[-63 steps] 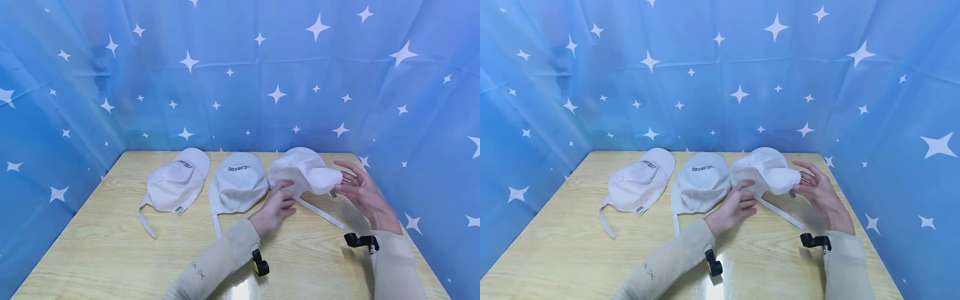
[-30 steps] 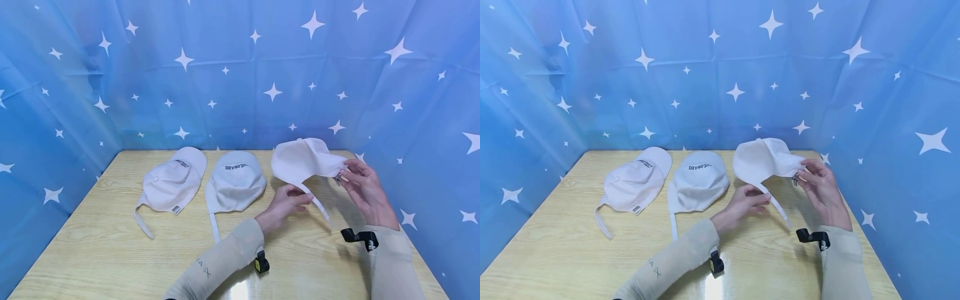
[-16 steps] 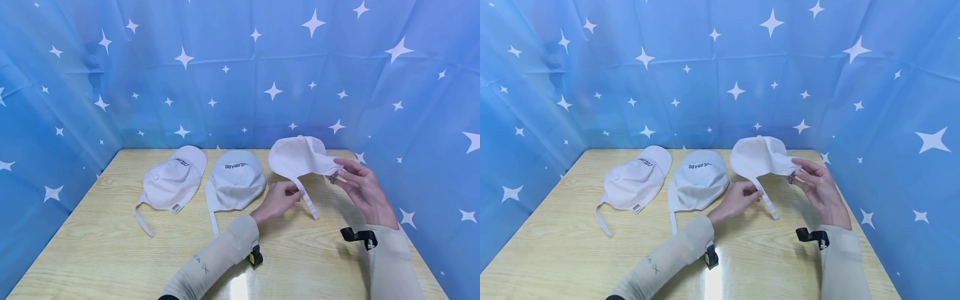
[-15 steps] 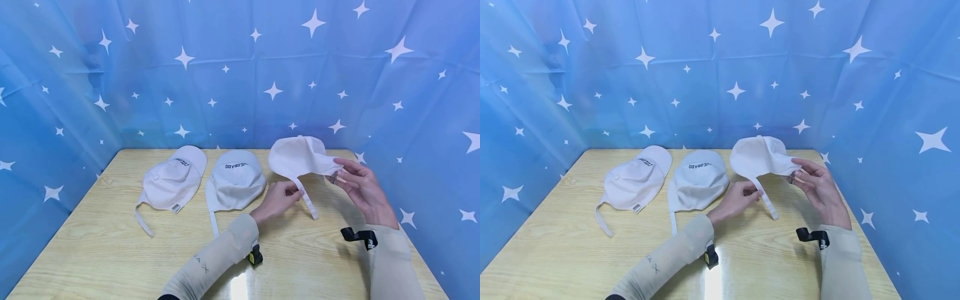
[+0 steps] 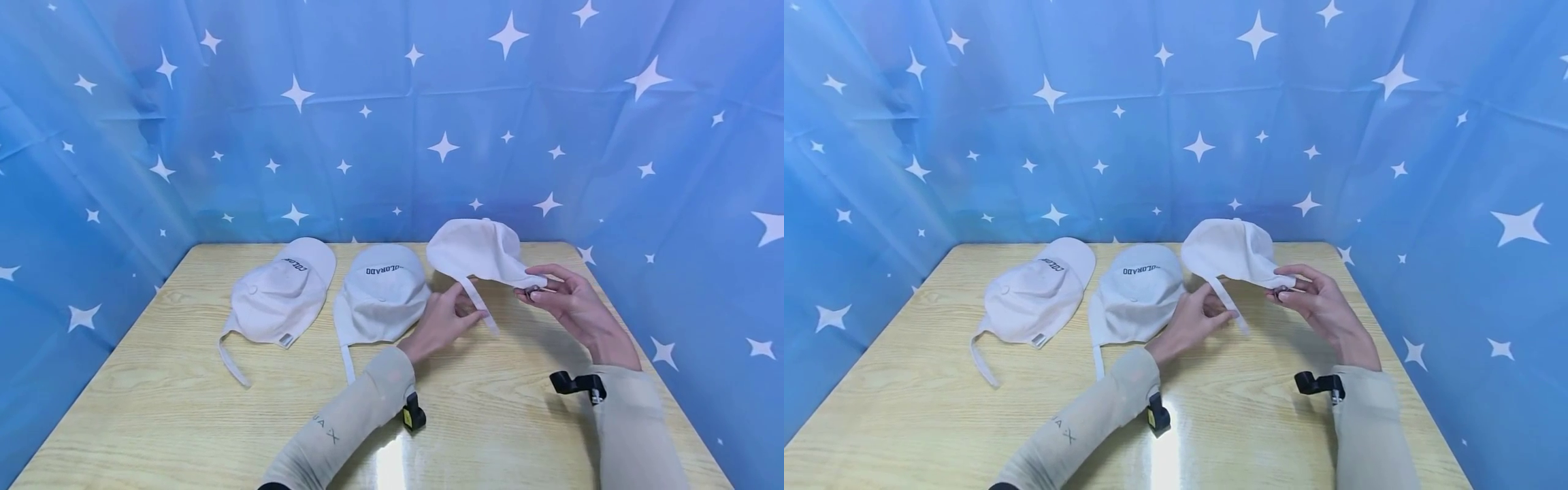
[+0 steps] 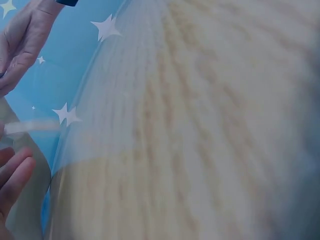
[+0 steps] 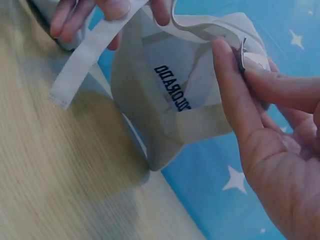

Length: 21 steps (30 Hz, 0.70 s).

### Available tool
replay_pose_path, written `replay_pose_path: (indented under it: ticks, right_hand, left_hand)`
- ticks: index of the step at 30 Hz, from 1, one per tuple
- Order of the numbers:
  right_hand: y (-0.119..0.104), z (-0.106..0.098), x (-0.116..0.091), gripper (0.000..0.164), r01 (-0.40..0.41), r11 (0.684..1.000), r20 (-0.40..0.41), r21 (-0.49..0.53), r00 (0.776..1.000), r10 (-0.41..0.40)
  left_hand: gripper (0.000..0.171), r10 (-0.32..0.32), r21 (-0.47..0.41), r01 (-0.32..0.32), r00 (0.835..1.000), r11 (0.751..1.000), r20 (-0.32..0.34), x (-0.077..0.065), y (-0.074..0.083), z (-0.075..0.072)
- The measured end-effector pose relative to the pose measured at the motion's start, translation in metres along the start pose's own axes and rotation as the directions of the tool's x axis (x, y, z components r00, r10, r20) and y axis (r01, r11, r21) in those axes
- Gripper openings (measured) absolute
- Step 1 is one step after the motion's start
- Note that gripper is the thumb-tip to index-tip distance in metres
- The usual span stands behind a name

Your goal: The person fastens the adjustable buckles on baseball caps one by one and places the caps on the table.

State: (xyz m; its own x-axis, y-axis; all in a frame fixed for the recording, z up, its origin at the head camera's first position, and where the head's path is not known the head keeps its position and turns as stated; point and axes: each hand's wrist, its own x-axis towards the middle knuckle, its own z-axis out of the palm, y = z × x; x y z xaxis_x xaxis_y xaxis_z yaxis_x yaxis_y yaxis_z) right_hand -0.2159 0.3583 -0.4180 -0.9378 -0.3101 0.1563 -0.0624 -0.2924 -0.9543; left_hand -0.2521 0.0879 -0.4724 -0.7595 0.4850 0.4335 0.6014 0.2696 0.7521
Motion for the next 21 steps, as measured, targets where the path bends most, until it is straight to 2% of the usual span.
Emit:
replay_pose_path:
  ticks: [2, 6, 7, 10, 14, 18, 21]
  right_hand:
    - [0.001, 0.002, 0.001, 0.046, -0.029, 0.999, -0.017, -0.03, 0.999, 0.029]
    - [0.004, 0.005, 0.002, 0.041, -0.07, 0.996, -0.036, -0.055, 0.997, 0.068]
    - [0.005, 0.006, 0.002, 0.037, -0.075, 0.996, -0.037, -0.056, 0.997, 0.073]
    - [0.007, 0.007, 0.003, 0.027, -0.069, 0.996, -0.016, -0.062, 0.998, 0.068]
    - [0.008, 0.008, 0.003, 0.027, -0.076, 0.994, -0.003, -0.081, 0.997, 0.076]
    - [0.009, 0.008, 0.002, 0.021, -0.075, 0.993, -0.011, -0.086, 0.997, 0.075]
    - [0.01, 0.007, 0.002, 0.016, -0.075, 0.988, -0.001, -0.136, 0.997, 0.076]
  left_hand:
    - [0.062, -0.005, -0.01, 0.005, 1.0, 1.0, -0.012, -0.001, 0.0, 0.001]
    - [0.061, -0.011, -0.018, 0.011, 1.0, 1.0, -0.013, -0.003, -0.001, 0.005]
    - [0.054, -0.011, -0.02, 0.011, 1.0, 1.0, -0.01, -0.004, -0.002, 0.006]
    - [0.035, -0.025, -0.099, 0.027, 1.0, 0.995, 0.016, -0.006, -0.002, 0.008]
    - [0.02, -0.061, -0.172, 0.066, 0.998, 0.983, 0.031, -0.008, -0.002, 0.009]
    - [0.014, -0.085, -0.143, 0.087, 0.996, 0.986, 0.018, -0.01, -0.003, 0.009]
    - [0.012, -0.095, -0.115, 0.093, 0.995, 0.989, -0.008, -0.01, -0.006, 0.01]
